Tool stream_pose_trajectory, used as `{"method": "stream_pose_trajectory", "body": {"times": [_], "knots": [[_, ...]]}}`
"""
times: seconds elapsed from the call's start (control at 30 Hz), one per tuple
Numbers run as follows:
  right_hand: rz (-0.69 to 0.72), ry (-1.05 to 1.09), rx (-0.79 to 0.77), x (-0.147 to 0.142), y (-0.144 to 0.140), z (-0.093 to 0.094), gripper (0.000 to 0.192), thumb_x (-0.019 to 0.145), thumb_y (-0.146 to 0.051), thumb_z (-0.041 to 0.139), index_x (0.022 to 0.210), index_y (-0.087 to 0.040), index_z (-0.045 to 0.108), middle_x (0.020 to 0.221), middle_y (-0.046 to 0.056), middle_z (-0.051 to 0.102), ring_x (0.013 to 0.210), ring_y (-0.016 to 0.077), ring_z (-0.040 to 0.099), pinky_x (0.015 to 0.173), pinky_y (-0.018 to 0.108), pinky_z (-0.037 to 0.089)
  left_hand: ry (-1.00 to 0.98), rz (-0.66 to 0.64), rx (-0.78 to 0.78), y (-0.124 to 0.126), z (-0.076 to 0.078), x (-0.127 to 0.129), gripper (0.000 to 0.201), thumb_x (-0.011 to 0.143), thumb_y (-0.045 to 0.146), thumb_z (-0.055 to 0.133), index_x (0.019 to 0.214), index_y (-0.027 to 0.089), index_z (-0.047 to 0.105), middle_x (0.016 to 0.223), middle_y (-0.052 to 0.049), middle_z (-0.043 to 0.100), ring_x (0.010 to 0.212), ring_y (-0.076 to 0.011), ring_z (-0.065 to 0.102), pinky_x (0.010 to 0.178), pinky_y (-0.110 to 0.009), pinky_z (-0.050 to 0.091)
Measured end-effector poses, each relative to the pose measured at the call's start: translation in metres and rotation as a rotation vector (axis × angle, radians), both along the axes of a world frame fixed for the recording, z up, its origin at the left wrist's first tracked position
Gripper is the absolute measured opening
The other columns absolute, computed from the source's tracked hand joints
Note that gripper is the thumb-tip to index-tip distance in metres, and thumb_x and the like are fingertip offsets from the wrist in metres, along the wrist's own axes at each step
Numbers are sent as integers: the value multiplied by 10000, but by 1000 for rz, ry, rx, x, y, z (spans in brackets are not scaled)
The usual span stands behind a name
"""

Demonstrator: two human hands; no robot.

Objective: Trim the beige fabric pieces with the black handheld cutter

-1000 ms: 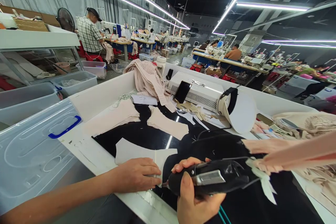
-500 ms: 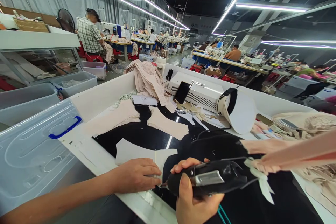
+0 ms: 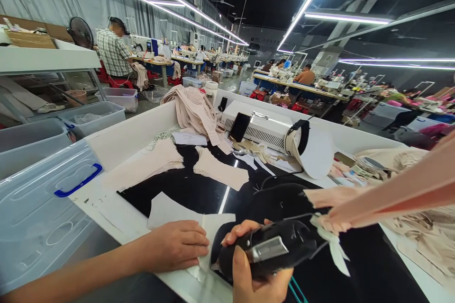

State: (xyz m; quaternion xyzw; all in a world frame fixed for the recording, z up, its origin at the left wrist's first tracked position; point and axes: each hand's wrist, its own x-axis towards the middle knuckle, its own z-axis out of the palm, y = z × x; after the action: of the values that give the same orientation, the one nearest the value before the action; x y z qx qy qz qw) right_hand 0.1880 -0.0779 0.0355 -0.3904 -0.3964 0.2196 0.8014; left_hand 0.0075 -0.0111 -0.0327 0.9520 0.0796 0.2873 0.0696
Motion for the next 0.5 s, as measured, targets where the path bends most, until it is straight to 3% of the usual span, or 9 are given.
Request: {"method": "stream_pose_trajectory", "body": {"times": [0.13,0.23,0.5], "knots": [[-51,5,0,20,5,5,490,816,-207,800,1246,-279,576,844,-3,702,652,175,674,543,376,625,40,-74,-85,-5,13,-13,189,1086,263,516,1154,159,658,1069,-64,758,1003,-173,698,1081,-289,505],[-134,29,7,35,18,12,480,808,-221,817,1212,-289,567,823,-31,697,630,157,662,553,339,611,48,-48,-114,-6,23,-15,202,1097,257,491,1180,169,652,1047,-61,755,998,-177,700,1069,-302,515],[-153,-27,52,45,45,5,315,862,-238,788,1046,-269,535,844,-38,681,613,135,650,558,301,589,53,146,-31,4,21,32,167,1014,164,615,1179,162,640,1025,-46,702,959,-205,672,1017,-395,564]]}}
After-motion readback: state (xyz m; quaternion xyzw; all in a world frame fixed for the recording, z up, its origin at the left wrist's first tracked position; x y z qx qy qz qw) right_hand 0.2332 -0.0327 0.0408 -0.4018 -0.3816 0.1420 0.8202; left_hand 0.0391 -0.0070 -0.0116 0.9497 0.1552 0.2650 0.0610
